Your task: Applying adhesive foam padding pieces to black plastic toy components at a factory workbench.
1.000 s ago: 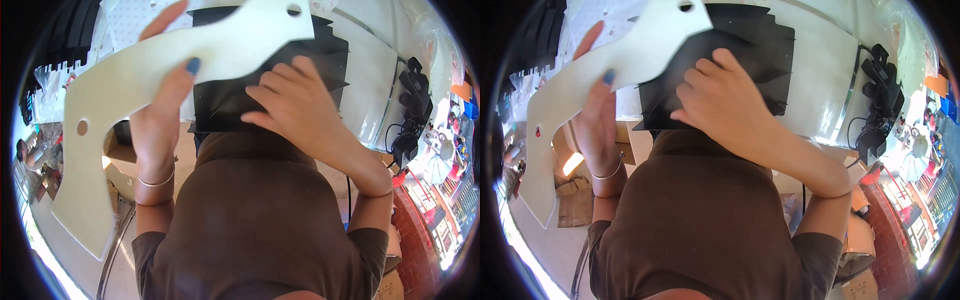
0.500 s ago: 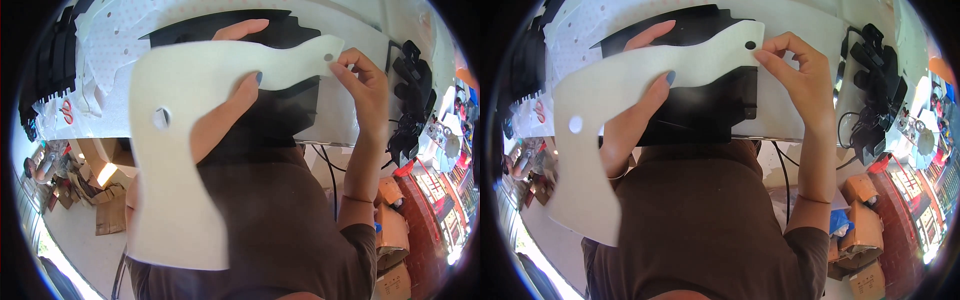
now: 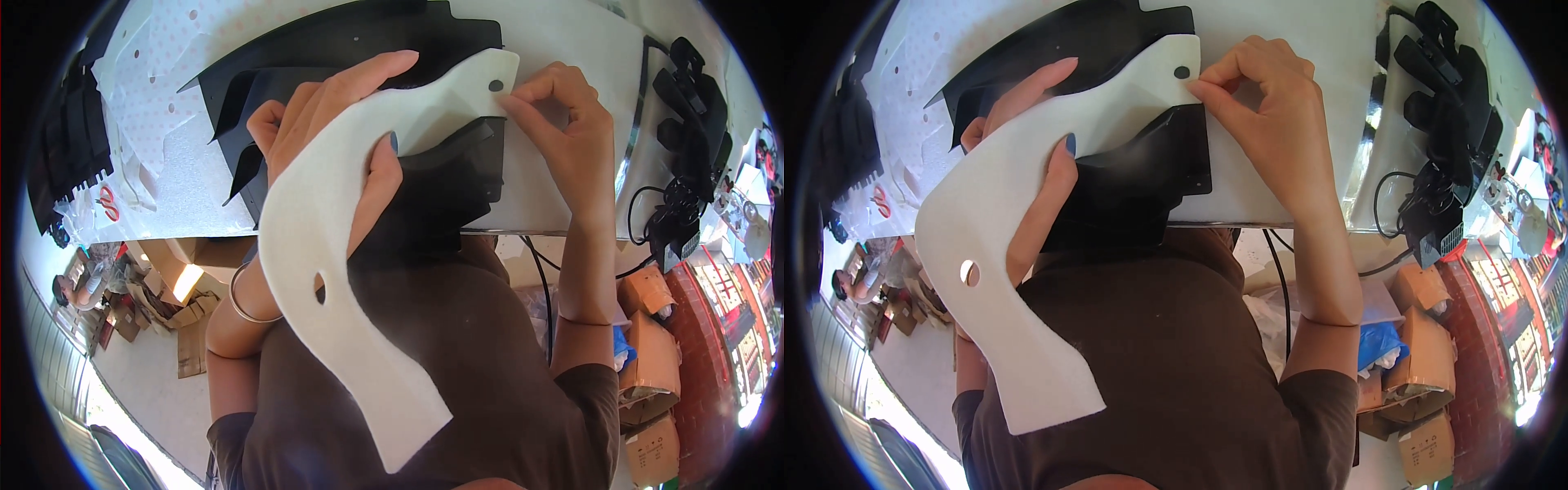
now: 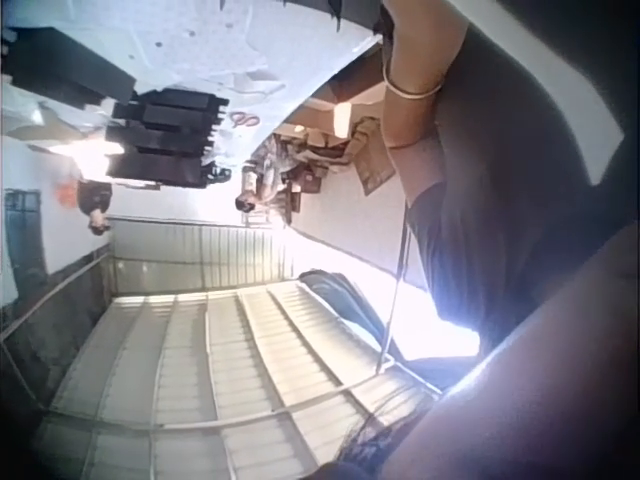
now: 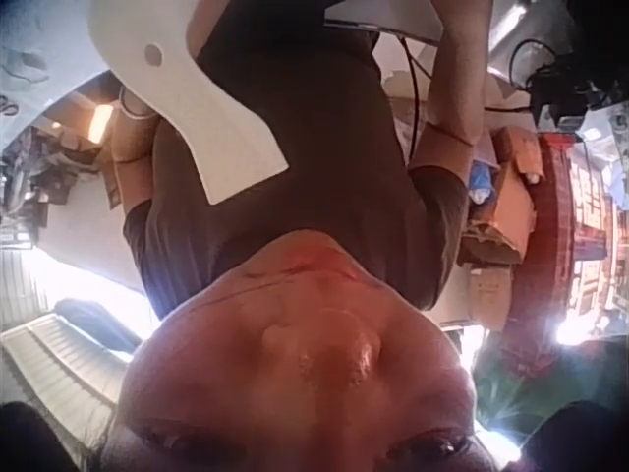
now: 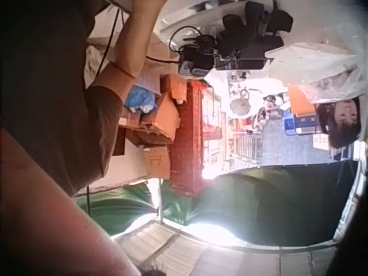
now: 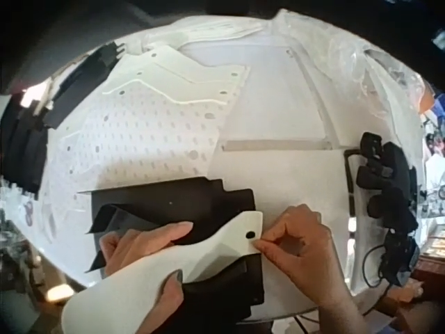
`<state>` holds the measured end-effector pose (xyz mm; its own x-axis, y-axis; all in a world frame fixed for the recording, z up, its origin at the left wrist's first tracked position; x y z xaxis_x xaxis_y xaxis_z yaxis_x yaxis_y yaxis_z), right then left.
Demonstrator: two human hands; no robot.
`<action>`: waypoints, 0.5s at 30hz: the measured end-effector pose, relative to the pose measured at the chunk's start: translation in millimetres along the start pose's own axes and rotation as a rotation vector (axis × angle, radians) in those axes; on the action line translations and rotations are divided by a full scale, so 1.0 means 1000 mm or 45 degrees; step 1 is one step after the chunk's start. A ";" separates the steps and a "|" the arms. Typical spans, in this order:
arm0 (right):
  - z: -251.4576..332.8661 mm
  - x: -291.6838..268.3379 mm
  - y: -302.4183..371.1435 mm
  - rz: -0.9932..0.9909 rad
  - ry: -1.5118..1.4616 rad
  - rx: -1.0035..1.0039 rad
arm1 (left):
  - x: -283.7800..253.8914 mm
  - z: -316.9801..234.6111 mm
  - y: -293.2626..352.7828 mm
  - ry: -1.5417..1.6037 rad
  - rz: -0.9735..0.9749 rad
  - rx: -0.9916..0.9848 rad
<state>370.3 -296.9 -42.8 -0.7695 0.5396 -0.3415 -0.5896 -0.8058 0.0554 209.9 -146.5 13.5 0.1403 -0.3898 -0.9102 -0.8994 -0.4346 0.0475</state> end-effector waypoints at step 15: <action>0.002 0.001 -0.001 0.012 0.041 0.045 | 0.004 0.001 -0.004 -0.224 0.136 0.039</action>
<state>369.5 -294.8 -41.0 -0.7672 0.5236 -0.3705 -0.5911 -0.8014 0.0915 214.0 -145.6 9.6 -0.0283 -0.2833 -0.9586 -0.9178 -0.3726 0.1372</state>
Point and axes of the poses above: each hand's wrist, its own y-axis away from the middle knuckle, its own x-axis out of the palm, z = x × y, the point moved 1 cm from there along -y, towards the middle knuckle, and after that the axes turned 13 degrees about -y, right-handed, at the moved point
